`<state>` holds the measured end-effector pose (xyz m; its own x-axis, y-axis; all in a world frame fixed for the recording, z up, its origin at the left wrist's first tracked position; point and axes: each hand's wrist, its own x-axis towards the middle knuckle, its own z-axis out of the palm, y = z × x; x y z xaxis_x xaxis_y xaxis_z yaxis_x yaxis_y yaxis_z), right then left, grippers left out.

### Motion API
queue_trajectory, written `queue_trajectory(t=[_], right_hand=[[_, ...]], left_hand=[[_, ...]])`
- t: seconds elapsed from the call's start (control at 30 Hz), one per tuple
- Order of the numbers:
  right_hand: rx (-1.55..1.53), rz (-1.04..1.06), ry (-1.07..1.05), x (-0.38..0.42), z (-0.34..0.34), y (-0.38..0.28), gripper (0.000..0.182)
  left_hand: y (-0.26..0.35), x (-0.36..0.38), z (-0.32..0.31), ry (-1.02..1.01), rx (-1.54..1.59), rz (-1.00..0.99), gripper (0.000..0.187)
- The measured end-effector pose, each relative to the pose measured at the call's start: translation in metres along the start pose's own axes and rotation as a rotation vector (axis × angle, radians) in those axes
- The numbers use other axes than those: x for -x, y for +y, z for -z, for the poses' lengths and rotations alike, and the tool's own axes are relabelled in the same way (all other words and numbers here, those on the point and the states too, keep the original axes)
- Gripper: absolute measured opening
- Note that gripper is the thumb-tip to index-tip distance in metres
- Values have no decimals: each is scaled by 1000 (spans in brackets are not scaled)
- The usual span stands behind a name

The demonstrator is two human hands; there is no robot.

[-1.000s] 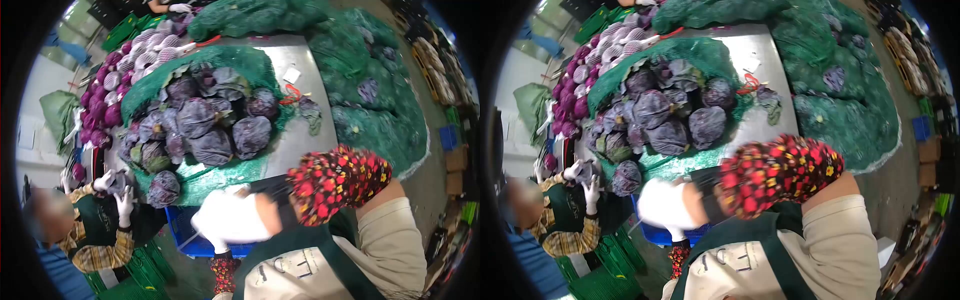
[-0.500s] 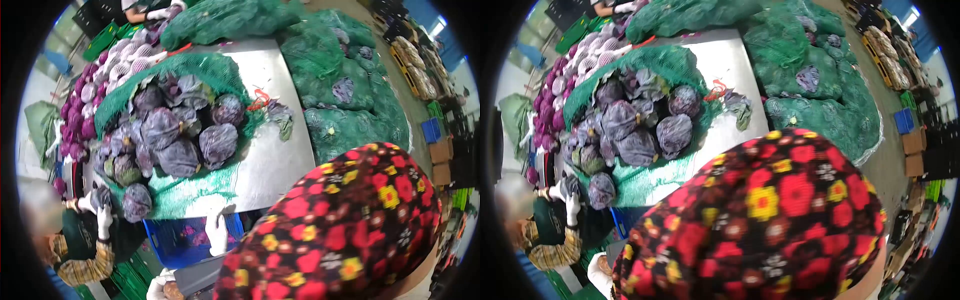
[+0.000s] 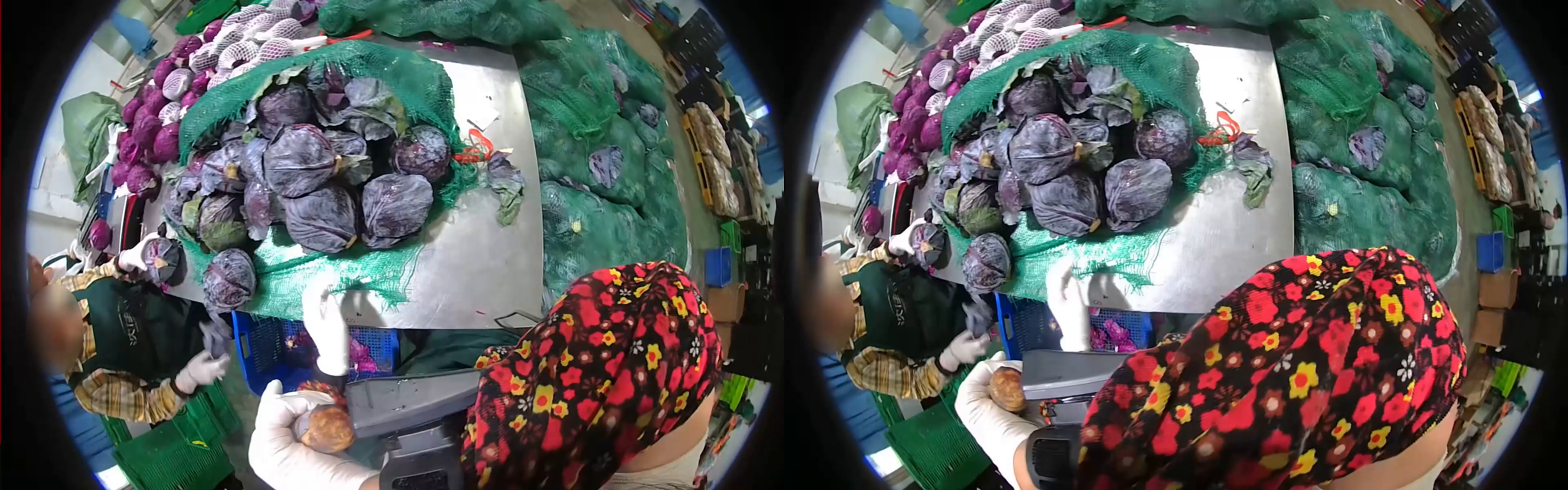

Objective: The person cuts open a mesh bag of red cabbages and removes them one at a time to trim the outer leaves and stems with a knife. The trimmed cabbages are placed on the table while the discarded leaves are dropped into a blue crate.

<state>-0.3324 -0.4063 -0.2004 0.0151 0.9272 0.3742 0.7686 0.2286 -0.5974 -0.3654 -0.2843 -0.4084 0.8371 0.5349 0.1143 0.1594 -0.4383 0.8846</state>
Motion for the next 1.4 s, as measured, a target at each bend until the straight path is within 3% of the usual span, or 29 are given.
queue_trajectory(t=[0.03, 0.07, 0.13, 0.27, 0.33, 0.37, 0.4, 0.43, 0.5, 0.6, 0.63, 0.73, 0.83, 0.9, 0.93, 0.97, 1.03, 1.1, 1.17, 1.2, 1.23, 1.3, 1.33, 1.4], right_hand=[[1, -6, 0, 1, 3, 0, 13], [7, -20, 2, 2, 7, 1, 13], [20, -55, 3, 4, 17, 8, 13], [129, -202, 82, 13, 37, 41, 13], [117, -351, 192, 24, 52, 82, 18], [276, -403, 264, 30, 53, 107, 16], [50, -767, 449, 32, 43, 139, 23], [-346, -932, 560, 41, 37, 177, 32], [-613, -1071, 616, 48, 23, 243, 41], [-1281, -1066, 674, 30, 8, 293, 48], [-1203, -1054, 680, 16, 12, 283, 44], [-1185, -761, 707, 28, 6, 259, 35], [-1067, -690, 760, 47, 7, 211, 60], [-943, -815, 530, 75, 10, 178, 79], [-555, -467, 585, 88, -12, 180, 89], [-796, -477, 563, 97, -27, 169, 87], [-417, -633, 426, 113, -45, 138, 77], [-750, -782, 487, 130, -81, 133, 66], [-448, -828, 318, 138, -76, 123, 63], [-765, -764, 419, 152, -87, 132, 60], [-921, -865, 597, 141, -73, 116, 54], [-338, -1162, 383, 134, -44, 114, 45], [-123, -965, 514, 145, -55, 125, 36], [-20, -841, 485, 158, -69, 129, 36]], left_hand=[[8, -18, 1, 57, 96, 5, 35], [2, -35, 7, 113, -78, -74, 28], [11, -72, 3, 148, -18, -174, 30], [22, -137, -2, 324, 33, -190, 34], [33, -172, 5, 364, -183, -226, 35], [26, -188, 6, 359, -295, -236, 36], [17, -203, 6, 267, -234, -145, 39], [7, -214, 11, 178, -174, -68, 41], [12, -220, 5, 157, 12, -205, 43], [45, -201, 3, 75, -65, -238, 48], [54, -194, 1, 33, -68, -278, 52], [66, -161, 0, 13, -1, -261, 66], [65, -115, 7, -109, 363, -260, 68], [55, -72, 12, -172, 486, -226, 68], [55, -50, 10, -174, 552, -161, 76], [67, -33, 10, -189, 448, 31, 85], [32, -2, -11, -156, 241, -38, 98], [21, 19, -14, -252, 154, 80, 97], [27, 32, -4, -236, -82, -6, 95], [28, 36, -4, -199, -98, -22, 96], [36, 38, 1, -214, -113, 31, 97], [30, 45, 6, -195, -169, -3, 102], [25, 45, 7, -195, -173, -10, 102], [15, 48, 7, -148, -185, -55, 105]])
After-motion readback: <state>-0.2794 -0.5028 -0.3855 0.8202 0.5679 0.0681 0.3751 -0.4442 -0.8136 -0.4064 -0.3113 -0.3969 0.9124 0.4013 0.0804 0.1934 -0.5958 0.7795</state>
